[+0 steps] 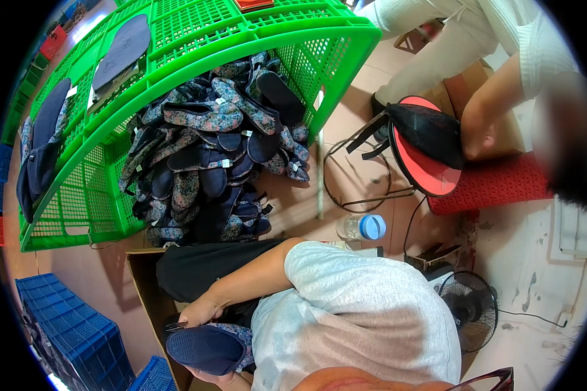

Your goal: The person sits on the floor and uses scissors to trim loose threads and fabric edges from floral-patterned slippers. They pick up slippers from a green crate, trim them, and place them into a cardboard box.

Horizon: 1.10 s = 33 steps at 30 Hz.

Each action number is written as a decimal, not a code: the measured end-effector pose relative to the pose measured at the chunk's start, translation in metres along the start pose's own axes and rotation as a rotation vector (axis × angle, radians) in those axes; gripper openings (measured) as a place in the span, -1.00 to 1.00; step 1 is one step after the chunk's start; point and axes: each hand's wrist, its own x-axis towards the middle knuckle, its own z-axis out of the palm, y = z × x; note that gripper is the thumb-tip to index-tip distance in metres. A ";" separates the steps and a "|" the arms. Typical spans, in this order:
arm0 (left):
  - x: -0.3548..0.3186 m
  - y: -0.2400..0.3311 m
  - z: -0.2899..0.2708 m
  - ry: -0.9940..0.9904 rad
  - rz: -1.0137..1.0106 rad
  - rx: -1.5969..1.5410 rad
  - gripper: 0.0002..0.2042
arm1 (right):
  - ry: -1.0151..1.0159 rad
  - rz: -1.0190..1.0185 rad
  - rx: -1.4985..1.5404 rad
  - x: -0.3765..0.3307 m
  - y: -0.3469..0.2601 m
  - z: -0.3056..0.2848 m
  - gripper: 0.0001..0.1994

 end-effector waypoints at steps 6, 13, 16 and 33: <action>-0.001 -0.001 0.002 -0.001 0.006 0.011 -0.47 | 0.019 -0.022 0.009 0.009 0.012 -0.005 -0.89; 0.008 -0.005 0.008 -0.043 0.041 0.026 -0.47 | 0.060 0.037 0.017 -0.005 -0.006 0.007 -0.92; 0.007 -0.008 0.006 -0.044 0.054 0.020 -0.47 | 0.036 0.042 0.039 -0.011 -0.013 0.014 -0.92; 0.007 -0.014 0.007 -0.053 0.074 0.027 -0.47 | 0.017 0.103 0.023 -0.006 -0.004 0.004 -0.93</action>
